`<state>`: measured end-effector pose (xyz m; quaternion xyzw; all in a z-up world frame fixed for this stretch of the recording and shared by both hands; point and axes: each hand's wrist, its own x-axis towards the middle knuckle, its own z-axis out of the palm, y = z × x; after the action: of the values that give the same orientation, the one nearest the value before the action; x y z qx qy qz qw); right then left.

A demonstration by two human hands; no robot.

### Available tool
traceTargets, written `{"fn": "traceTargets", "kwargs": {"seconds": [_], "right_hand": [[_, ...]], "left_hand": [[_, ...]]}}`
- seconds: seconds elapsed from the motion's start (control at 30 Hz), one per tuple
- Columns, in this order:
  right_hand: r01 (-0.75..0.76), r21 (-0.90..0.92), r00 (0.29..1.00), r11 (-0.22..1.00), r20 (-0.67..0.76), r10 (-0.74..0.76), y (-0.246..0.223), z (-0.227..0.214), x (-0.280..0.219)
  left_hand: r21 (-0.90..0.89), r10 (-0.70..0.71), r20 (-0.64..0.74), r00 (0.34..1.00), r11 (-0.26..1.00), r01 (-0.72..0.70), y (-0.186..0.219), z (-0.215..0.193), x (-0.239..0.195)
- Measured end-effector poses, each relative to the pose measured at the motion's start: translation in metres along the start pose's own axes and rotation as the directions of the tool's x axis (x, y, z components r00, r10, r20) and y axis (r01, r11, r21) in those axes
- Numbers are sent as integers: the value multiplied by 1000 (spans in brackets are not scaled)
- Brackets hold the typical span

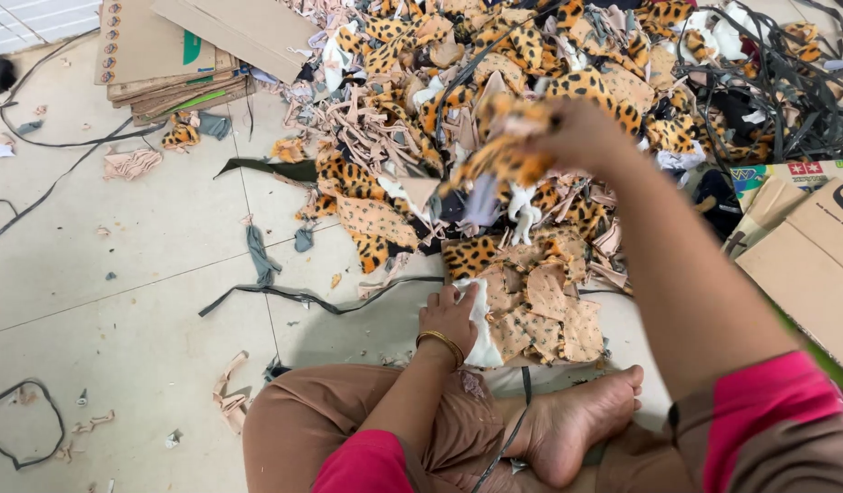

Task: The person sits on the floor and sorts through a large pile of assorted fabric scraps, including leopard print, white, and black pieces. They pick up individual scraps, separate them, and place them into smaller piles on the floor.

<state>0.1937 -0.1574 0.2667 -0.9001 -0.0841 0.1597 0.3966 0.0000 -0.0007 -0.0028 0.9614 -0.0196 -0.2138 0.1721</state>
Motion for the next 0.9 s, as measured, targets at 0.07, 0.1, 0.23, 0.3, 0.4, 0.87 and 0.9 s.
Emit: {"fn": "traceTargets", "kwargs": {"seconds": [0.07, 0.1, 0.23, 0.3, 0.4, 0.87, 0.9], "right_hand": [[-91, 25, 990, 996, -108, 93, -28, -34, 1], [-179, 59, 960, 982, -208, 187, -42, -50, 1], [201, 106, 824, 974, -555, -110, 41, -86, 69], [175, 0, 788, 985, -600, -140, 35, -76, 51], [-70, 48, 933, 996, -350, 82, 50, -23, 42], [-205, 103, 966, 973, -140, 218, 74, 39, 30], [-144, 105, 952, 984, -257, 167, 72, 26, 30]], "left_hand": [[4, 9, 6, 1000, 1000, -9, 2, -6, -1], [7, 16, 12, 1000, 1000, -16, 3, -8, -1], [-19, -6, 43, 999, 1000, 7, 7, -19, -4], [-11, -4, 38, 999, 1000, 4, 6, -15, -4], [0, 7, 15, 1000, 1000, -7, 2, -5, 0], [-40, 22, -5, 1000, 999, -22, 0, -5, 2], [-42, 19, 5, 1000, 999, -19, 0, -5, 2]]}}
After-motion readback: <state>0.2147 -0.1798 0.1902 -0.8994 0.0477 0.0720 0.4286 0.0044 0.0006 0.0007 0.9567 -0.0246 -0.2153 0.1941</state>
